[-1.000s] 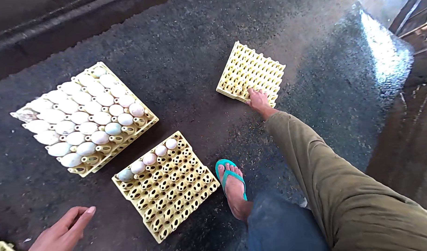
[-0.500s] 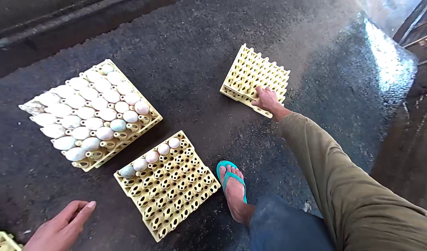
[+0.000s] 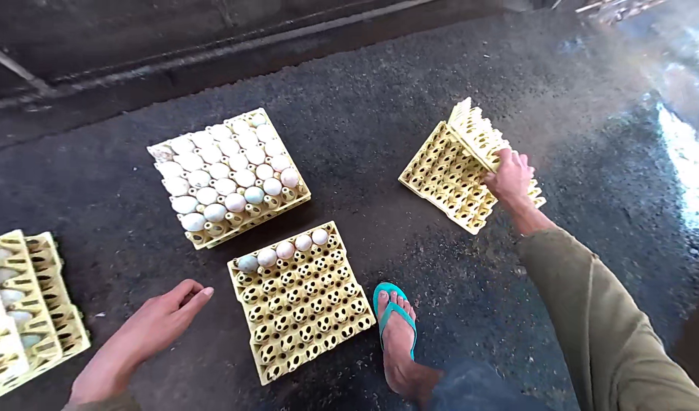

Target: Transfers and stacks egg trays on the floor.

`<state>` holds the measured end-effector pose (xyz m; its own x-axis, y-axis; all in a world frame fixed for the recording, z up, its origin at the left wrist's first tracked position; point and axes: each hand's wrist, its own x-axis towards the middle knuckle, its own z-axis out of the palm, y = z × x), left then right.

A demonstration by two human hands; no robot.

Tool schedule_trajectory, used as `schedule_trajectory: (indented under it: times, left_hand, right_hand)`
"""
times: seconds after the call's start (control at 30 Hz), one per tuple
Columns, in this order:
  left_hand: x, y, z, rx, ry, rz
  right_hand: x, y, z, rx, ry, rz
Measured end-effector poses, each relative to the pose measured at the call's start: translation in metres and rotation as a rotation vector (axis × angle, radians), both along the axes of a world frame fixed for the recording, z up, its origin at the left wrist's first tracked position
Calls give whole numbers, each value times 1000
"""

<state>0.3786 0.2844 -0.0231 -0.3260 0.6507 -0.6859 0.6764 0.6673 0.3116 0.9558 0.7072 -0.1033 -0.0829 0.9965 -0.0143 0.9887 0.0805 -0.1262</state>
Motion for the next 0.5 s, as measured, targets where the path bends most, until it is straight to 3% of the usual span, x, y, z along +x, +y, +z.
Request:
schedule_trajectory:
  times: [0.1,0.23,0.33,0.5]
  left_hand:
    - [7,1,4,61,-31,25]
    - [26,9,13,231,-202,151]
    - [45,13,22,464,-495,267]
    - [70,28,31,797,-1058,285]
  right_hand:
    - [8,-20,7,112,4,28]
    - [-5,-55,32,297,-17,247]
    - [-52,-96,62,502,57,488]
    - [-162,-168,96,815,273,1048]
